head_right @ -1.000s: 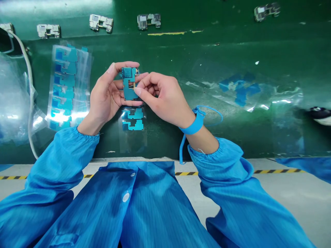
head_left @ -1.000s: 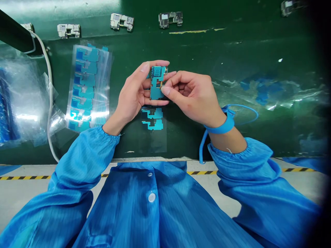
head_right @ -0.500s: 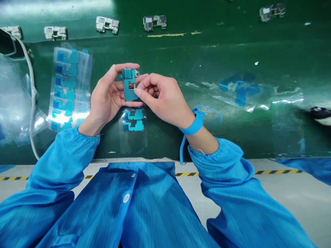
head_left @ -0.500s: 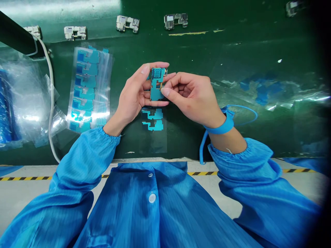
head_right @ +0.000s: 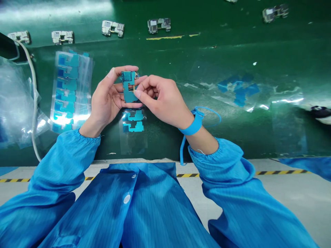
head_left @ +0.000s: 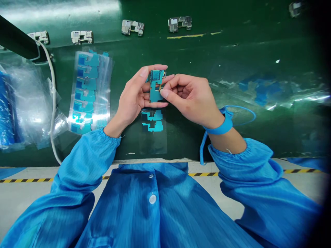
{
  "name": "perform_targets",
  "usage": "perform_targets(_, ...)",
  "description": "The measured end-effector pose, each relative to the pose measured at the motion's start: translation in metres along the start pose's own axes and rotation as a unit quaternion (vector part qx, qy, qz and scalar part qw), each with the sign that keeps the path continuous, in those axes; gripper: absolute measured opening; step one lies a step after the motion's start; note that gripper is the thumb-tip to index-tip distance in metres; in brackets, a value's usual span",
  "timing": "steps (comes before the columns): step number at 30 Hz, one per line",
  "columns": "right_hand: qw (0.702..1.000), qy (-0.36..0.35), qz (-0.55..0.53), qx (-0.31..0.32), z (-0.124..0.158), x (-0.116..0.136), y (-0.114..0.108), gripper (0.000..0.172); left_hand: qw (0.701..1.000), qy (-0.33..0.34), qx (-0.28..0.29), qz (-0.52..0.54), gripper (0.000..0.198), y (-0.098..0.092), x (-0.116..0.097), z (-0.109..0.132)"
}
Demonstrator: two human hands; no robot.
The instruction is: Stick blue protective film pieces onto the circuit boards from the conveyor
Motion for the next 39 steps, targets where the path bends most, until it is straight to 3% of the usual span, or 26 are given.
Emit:
perform_targets(13, 1.000, -0.006, -0.005, 0.005, -0.001, 0.000, -0.001, 0.033, 1.000, 0.000, 0.005, -0.006, 0.053, 0.001, -0.001, 0.002)
perform_targets(22, 1.000, -0.027, 0.004, 0.005, -0.001, -0.004, -0.001, 0.030, 0.997, 0.069, 0.025, -0.027, 0.047, -0.014, 0.014, -0.010)
perform_targets(39, 1.000, -0.021, 0.007, 0.022, -0.002, -0.004, -0.001, 0.027, 0.998, 0.060, 0.019, 0.007, 0.041, -0.010, 0.008, -0.004)
Point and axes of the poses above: each hand's wrist, its own z-axis away from the middle knuckle, its own y-axis out of the palm, x = y × z, the point moved 3 cm from there along -z, towards the middle knuckle, and after that the axes turned 4 degrees about x, right-handed, at the moved point
